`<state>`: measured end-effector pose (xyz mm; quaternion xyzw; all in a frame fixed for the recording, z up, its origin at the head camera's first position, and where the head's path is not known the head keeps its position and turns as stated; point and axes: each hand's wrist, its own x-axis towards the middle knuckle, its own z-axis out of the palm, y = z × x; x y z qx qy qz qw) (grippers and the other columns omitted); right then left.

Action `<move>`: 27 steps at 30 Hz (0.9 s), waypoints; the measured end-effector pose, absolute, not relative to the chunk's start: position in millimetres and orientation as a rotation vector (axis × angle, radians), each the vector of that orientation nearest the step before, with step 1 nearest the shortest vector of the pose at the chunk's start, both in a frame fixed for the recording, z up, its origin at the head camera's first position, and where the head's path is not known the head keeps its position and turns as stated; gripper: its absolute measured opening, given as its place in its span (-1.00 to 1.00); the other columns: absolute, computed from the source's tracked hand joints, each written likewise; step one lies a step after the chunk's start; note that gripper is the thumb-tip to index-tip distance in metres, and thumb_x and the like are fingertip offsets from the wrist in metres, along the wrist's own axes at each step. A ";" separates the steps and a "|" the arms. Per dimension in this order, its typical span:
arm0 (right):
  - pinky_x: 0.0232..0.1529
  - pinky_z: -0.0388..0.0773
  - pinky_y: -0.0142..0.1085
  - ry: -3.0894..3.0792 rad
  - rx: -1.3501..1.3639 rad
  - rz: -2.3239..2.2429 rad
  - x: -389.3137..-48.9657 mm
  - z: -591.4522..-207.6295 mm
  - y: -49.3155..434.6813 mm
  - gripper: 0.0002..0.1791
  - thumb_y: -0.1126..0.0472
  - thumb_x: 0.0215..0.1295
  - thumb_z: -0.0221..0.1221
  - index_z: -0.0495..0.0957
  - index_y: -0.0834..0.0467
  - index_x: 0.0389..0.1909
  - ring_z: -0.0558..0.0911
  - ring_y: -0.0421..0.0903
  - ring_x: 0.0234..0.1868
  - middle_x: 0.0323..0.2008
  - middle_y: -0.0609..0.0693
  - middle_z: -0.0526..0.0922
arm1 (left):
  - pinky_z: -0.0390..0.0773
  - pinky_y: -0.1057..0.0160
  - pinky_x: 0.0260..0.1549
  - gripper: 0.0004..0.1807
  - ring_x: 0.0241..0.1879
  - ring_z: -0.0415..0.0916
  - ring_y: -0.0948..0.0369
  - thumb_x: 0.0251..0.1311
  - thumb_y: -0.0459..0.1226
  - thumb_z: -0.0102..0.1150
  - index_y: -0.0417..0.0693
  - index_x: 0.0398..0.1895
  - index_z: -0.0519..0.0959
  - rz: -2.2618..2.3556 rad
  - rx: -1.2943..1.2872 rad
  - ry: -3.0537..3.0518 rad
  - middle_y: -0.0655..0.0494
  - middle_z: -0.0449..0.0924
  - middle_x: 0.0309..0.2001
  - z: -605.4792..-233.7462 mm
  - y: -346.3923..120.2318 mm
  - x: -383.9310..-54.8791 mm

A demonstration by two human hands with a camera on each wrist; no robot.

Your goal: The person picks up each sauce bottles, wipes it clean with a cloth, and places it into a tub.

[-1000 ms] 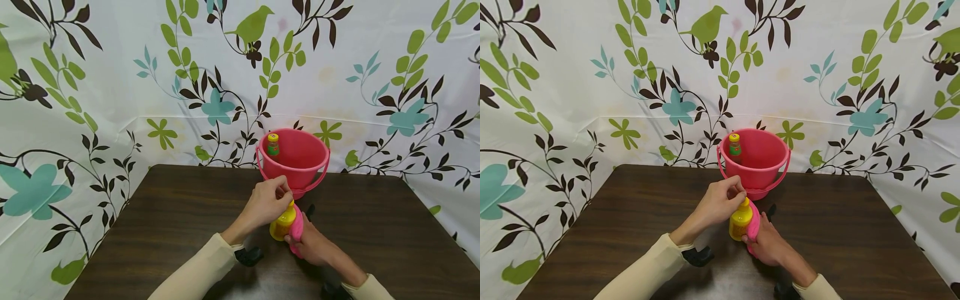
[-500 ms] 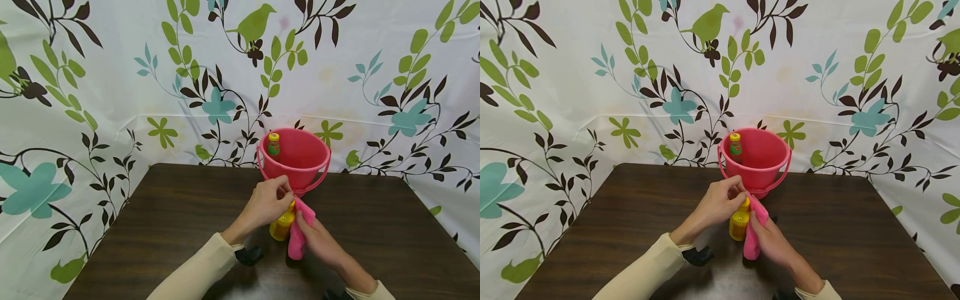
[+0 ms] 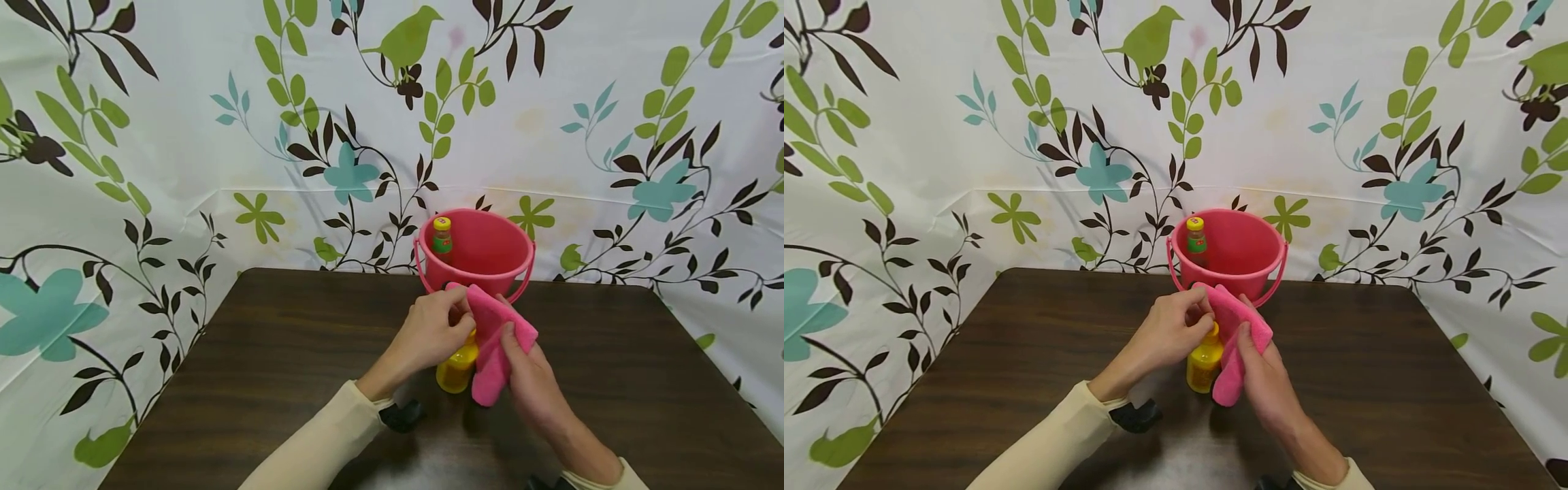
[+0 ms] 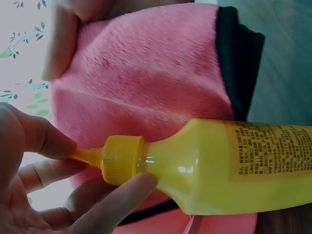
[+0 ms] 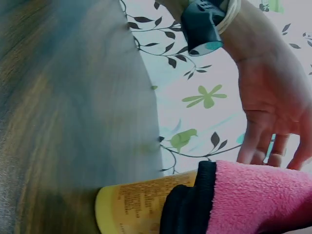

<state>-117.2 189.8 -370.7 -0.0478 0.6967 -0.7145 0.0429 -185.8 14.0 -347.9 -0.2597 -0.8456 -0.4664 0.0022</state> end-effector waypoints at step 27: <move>0.23 0.62 -0.42 2.235 -0.127 -2.203 -109.1 -371.4 201.3 -0.32 -0.21 0.71 -0.23 0.07 -0.05 0.69 0.43 -0.09 0.39 0.54 -0.02 0.27 | 0.52 0.43 -0.45 -0.94 -0.35 0.43 0.24 0.43 -0.23 0.18 0.04 -0.21 0.62 -1.208 -0.840 -2.655 0.16 0.57 -0.35 -348.8 7.8 -177.7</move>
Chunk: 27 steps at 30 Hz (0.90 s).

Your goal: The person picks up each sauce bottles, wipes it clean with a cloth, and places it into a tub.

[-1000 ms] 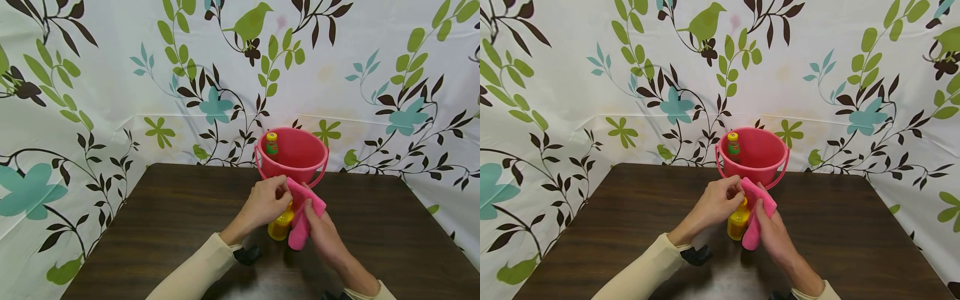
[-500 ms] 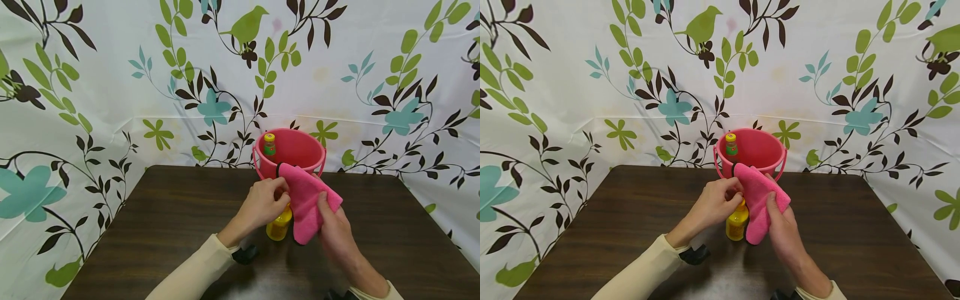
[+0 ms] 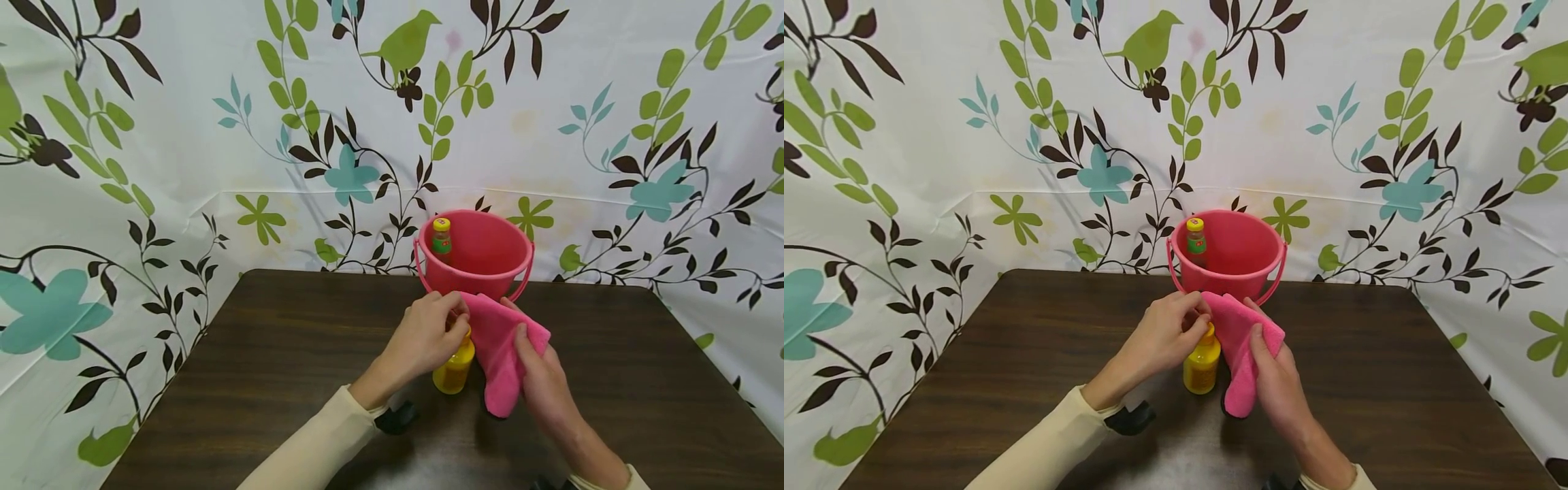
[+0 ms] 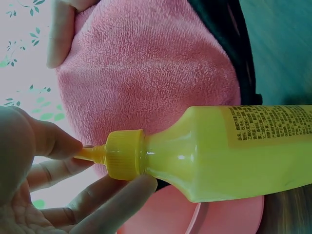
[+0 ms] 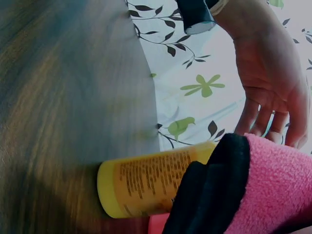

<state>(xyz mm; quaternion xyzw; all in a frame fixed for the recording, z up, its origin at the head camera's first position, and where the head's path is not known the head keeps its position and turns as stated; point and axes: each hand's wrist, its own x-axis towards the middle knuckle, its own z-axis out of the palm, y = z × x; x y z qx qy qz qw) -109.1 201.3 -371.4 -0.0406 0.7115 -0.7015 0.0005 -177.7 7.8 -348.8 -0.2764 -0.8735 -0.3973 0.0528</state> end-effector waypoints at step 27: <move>0.52 0.33 0.30 2.316 -0.550 -1.892 -133.9 -405.4 170.3 -0.15 0.17 0.65 0.05 -0.20 -0.37 0.68 0.15 0.18 0.63 0.66 -0.06 0.03 | 0.65 0.44 -0.41 -0.85 -0.33 0.61 0.27 0.43 -0.25 0.30 0.03 -0.02 0.73 -1.438 -0.795 -2.553 0.09 0.78 -0.16 -354.3 0.7 -175.8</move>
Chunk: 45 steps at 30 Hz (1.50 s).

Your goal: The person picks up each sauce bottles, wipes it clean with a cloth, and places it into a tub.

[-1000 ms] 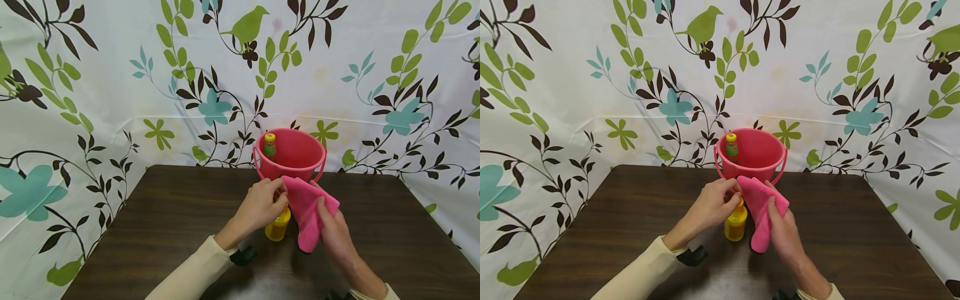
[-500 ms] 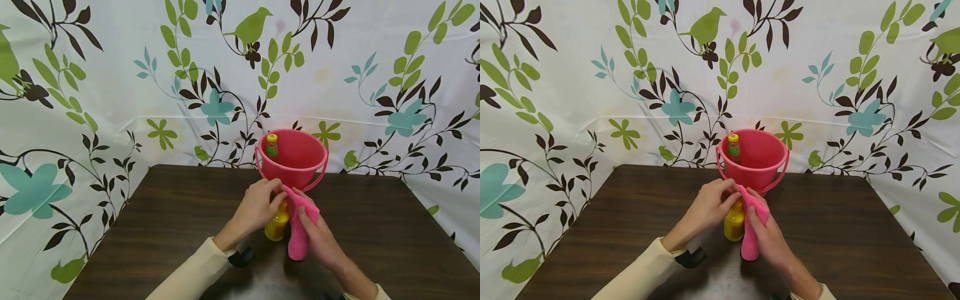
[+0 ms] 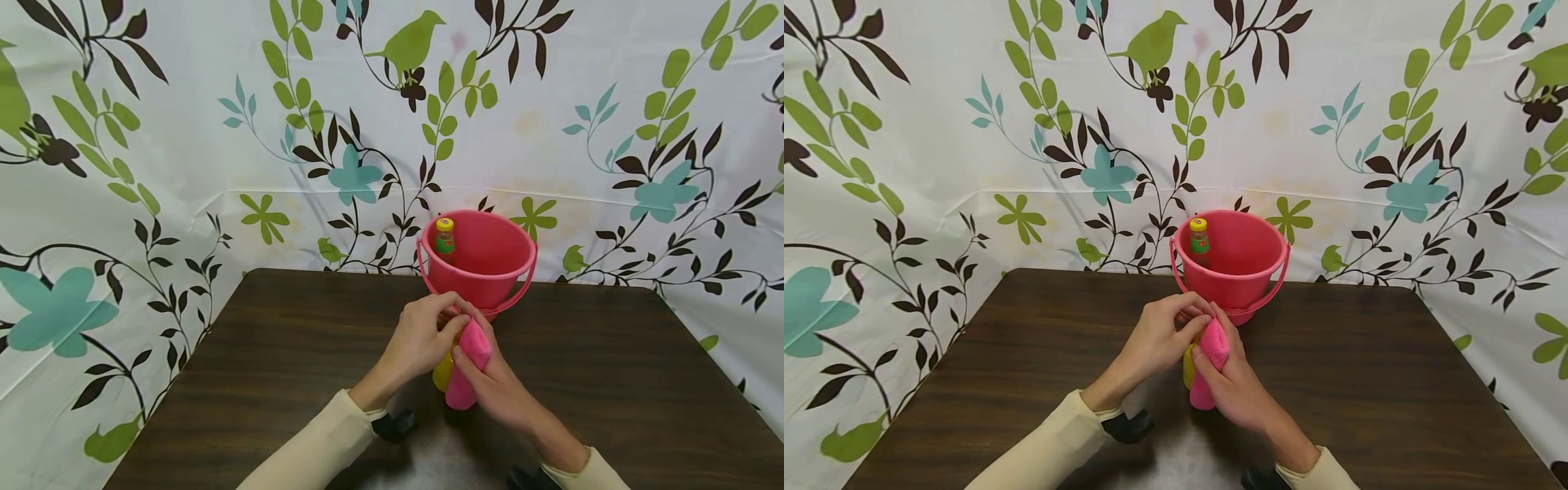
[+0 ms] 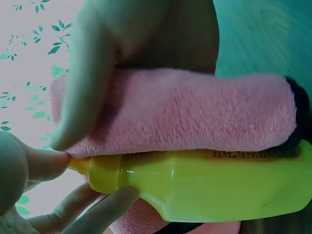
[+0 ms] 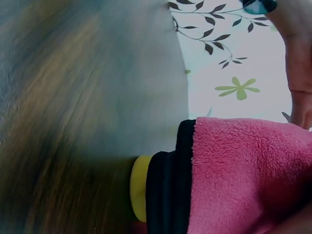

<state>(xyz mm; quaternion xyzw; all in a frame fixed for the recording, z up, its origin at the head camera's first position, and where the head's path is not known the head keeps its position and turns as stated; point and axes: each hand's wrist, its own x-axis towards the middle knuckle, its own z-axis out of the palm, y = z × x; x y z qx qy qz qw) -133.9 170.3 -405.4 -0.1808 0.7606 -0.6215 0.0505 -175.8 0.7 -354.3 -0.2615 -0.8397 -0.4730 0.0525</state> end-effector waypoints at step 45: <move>0.55 0.07 0.45 2.669 -0.581 -1.019 -146.2 -445.1 206.6 -0.19 0.08 0.56 0.19 0.06 0.30 0.63 0.25 0.37 0.58 0.55 0.31 0.25 | 0.71 0.35 -0.15 -0.94 -0.15 0.75 0.18 0.44 -0.22 0.29 0.00 -0.17 0.68 -1.375 -0.802 -2.591 0.13 0.81 -0.13 -353.0 2.4 -176.5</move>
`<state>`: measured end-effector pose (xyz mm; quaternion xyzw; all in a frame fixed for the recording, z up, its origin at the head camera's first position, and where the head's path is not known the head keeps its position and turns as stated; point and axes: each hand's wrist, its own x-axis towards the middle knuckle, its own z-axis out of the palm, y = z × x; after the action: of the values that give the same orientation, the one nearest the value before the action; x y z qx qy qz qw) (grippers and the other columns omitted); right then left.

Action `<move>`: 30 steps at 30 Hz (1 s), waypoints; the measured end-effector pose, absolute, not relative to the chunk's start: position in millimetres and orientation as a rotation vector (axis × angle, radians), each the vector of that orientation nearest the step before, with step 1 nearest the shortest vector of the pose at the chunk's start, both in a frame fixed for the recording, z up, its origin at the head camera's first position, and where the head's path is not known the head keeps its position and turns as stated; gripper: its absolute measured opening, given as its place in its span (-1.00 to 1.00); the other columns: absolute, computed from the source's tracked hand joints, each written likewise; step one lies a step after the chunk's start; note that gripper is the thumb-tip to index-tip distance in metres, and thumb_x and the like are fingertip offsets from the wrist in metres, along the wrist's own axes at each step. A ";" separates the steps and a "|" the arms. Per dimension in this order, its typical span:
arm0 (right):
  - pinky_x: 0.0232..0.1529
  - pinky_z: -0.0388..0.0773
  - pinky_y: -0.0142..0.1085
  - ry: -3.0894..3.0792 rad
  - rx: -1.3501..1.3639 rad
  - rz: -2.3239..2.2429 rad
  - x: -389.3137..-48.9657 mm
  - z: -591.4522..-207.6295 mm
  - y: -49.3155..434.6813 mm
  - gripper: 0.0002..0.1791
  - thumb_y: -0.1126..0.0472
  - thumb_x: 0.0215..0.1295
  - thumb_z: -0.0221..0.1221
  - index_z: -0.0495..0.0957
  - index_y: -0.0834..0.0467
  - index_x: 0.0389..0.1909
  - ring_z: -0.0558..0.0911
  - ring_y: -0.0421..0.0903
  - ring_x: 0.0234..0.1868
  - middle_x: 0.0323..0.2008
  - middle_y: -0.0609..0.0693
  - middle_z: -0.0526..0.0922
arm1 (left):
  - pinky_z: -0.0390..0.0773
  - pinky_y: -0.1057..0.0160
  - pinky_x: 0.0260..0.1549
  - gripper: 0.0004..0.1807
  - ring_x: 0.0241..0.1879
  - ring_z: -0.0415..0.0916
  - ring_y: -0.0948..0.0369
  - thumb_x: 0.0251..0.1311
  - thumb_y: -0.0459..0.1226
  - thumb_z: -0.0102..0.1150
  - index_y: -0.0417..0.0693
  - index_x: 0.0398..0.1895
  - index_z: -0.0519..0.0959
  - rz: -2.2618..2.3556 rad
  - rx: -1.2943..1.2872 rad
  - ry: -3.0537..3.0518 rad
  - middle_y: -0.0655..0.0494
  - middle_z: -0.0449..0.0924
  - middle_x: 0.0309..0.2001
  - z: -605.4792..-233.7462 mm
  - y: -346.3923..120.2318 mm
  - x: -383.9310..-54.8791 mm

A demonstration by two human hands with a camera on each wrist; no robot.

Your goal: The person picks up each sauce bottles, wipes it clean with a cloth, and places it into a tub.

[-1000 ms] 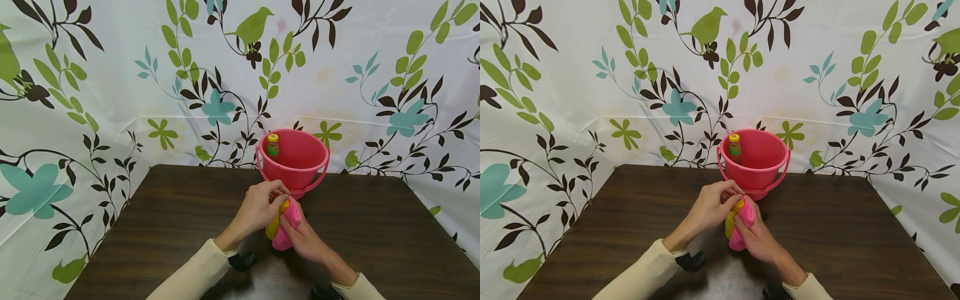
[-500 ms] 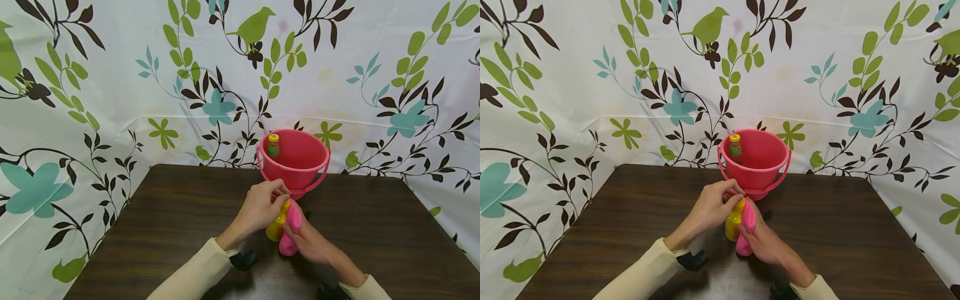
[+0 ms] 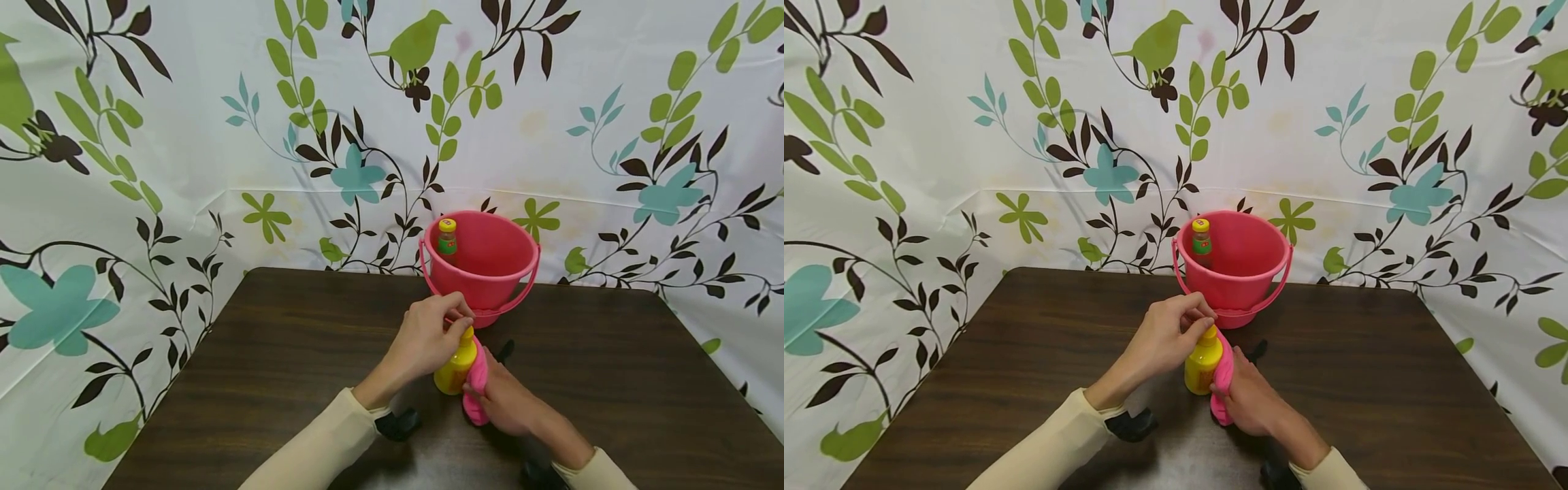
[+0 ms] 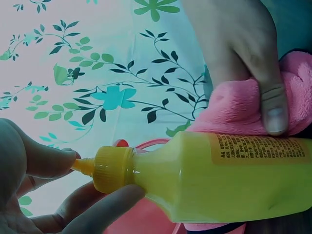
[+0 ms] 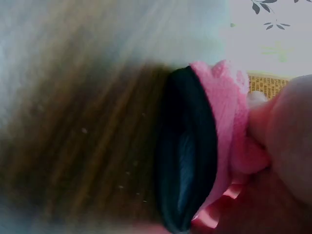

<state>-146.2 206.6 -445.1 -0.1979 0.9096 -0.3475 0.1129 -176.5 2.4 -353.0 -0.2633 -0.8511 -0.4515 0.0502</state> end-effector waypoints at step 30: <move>-0.17 0.58 -0.26 2.307 -0.205 -1.521 -144.3 -413.7 211.3 -0.39 -0.24 0.70 -0.19 0.41 0.26 0.20 0.60 -0.07 -0.20 -0.21 0.05 0.62 | 0.74 0.34 -0.17 -0.95 -0.16 0.77 0.15 0.41 -0.24 0.31 0.00 -0.17 0.68 -1.372 -0.826 -2.615 0.07 0.81 -0.11 -351.3 3.4 -177.4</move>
<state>-144.3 211.3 -413.7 -0.0727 0.8184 -0.5395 0.1843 -177.4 3.4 -351.3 -0.2692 -0.8522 -0.4471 0.0377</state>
